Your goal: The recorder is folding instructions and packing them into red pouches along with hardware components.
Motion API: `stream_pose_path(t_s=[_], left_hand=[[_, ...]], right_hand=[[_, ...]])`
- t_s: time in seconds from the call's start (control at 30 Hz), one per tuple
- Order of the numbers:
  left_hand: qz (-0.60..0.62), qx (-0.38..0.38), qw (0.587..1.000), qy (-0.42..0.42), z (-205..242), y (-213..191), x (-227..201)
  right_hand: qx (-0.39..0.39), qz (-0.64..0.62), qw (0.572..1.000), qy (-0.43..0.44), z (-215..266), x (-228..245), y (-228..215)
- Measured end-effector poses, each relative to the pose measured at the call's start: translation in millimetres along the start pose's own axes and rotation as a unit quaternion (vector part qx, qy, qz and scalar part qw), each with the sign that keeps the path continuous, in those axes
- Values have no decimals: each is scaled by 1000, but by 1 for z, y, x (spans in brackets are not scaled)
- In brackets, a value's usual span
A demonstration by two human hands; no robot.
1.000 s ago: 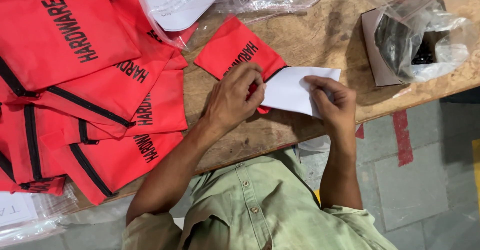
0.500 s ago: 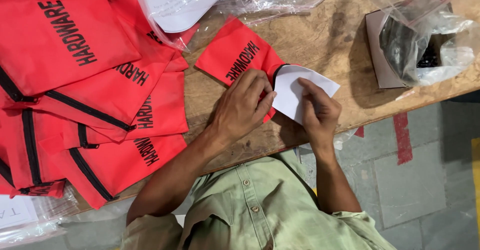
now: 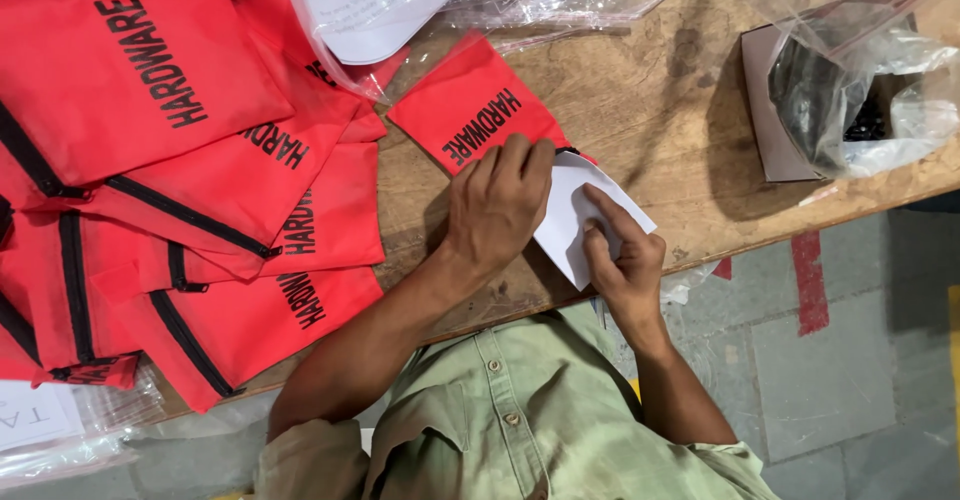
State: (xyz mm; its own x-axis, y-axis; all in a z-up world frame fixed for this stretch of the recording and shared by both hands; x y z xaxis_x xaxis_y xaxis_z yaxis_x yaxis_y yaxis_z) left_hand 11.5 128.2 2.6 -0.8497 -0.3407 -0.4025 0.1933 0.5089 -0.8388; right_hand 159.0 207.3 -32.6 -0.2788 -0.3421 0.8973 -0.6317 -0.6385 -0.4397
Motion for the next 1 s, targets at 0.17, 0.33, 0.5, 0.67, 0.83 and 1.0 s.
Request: stream_pose_path(t_s=[0.17,0.33,0.5,0.67,0.83,1.0], left_hand=[[29,-68,995,62,-8,-30,-12],[78,-65,991,90,1,-24,-21],[79,8,992,97,7,-2,-13],[109,21,990,85,9,-15,-19],[98,-46,991,73,9,-31,-13],[107,-33,993,39,11,-30,2]], right_hand=[[16,60,998,-25,7,8,8],[55,80,993,-70,9,26,15],[58,42,997,-37,13,12,21],[69,-33,997,28,16,-4,27],[43,-127,991,5,10,-7,25],[57,-158,982,85,16,11,13]])
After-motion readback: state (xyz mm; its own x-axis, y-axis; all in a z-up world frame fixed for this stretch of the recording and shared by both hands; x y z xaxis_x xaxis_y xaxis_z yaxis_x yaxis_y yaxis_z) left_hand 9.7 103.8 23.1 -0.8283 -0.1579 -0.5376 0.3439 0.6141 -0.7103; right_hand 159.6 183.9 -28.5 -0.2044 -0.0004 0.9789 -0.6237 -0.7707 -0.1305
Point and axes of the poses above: each hand's wrist, its own z-axis away from the middle knuckle, its own y-axis out of the palm, x = y × z, the point moved 10 cm from there along -z, towards the middle knuckle, and after that the axes turned 1 degree about -z, right-handed, at the moved point
